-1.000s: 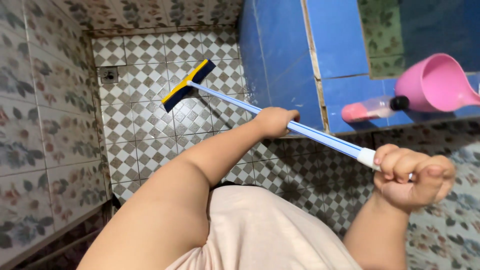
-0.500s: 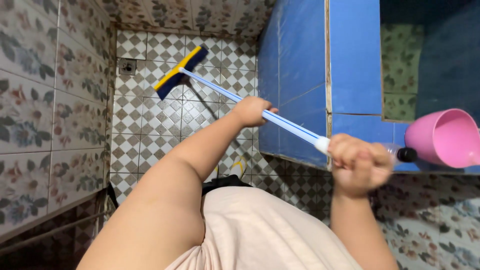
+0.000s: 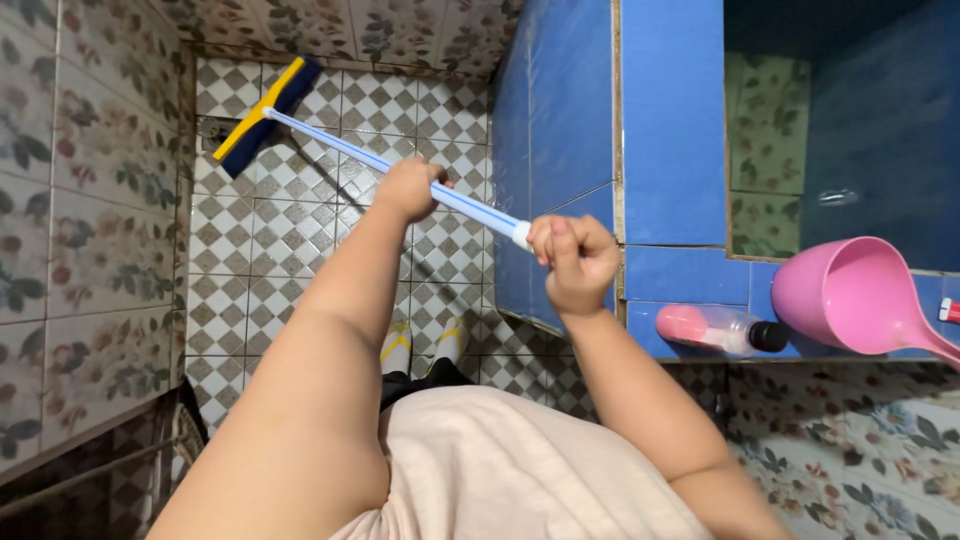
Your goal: The person pours water onto the bathroom floor with a water scoop, pours cleaning liquid from a bottle onto the floor, and scrubs the floor using a floor squeegee.
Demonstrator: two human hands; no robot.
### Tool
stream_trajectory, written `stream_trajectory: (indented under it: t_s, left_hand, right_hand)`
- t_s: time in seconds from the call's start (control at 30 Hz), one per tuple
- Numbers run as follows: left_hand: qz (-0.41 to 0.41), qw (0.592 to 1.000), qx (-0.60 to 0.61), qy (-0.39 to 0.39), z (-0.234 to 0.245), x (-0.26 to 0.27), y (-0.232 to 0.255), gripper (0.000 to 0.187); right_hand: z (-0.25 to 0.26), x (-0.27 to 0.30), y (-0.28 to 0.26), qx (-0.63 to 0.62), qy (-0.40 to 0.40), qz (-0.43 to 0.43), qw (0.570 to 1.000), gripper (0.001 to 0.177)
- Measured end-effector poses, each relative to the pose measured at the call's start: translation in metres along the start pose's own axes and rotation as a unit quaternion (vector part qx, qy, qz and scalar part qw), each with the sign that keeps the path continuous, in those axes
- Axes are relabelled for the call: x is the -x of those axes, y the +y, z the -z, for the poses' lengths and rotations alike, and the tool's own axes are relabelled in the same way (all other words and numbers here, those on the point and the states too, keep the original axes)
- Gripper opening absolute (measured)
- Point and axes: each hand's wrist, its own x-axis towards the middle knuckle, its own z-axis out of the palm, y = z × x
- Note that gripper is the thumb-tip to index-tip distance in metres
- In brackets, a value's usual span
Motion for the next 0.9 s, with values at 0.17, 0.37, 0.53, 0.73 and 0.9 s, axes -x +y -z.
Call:
stream_trajectory:
  t_s: [0.17, 0.37, 0.53, 0.73, 0.9]
  left_hand:
    - [-0.051, 0.997, 0.055, 0.034, -0.021, -0.012, 0.054, 0.015]
    - [-0.113, 0.986, 0.116, 0.028, -0.03, -0.029, 0.135, 0.012]
    - [-0.16, 0.978, 0.133, -0.032, -0.034, -0.015, 0.19, 0.011]
    - [-0.168, 0.971, 0.16, -0.057, -0.02, 0.057, 0.238, 0.025]
    - [-0.173, 0.975, 0.134, -0.031, 0.001, 0.12, 0.226, 0.036]
  right_hand:
    - [0.039, 0.011, -0.022, -0.013, 0.044, 0.033, 0.998, 0.033]
    - [0.052, 0.02, -0.082, 0.02, 0.133, 0.028, 0.991, 0.036]
    - [0.068, 0.038, -0.132, 0.071, 0.161, 0.034, 0.984, 0.035]
    - [0.087, 0.06, -0.213, 0.084, 0.201, 0.022, 0.976, 0.015]
    - [0.112, 0.095, -0.23, -0.023, 0.133, -0.042, 0.99, 0.037]
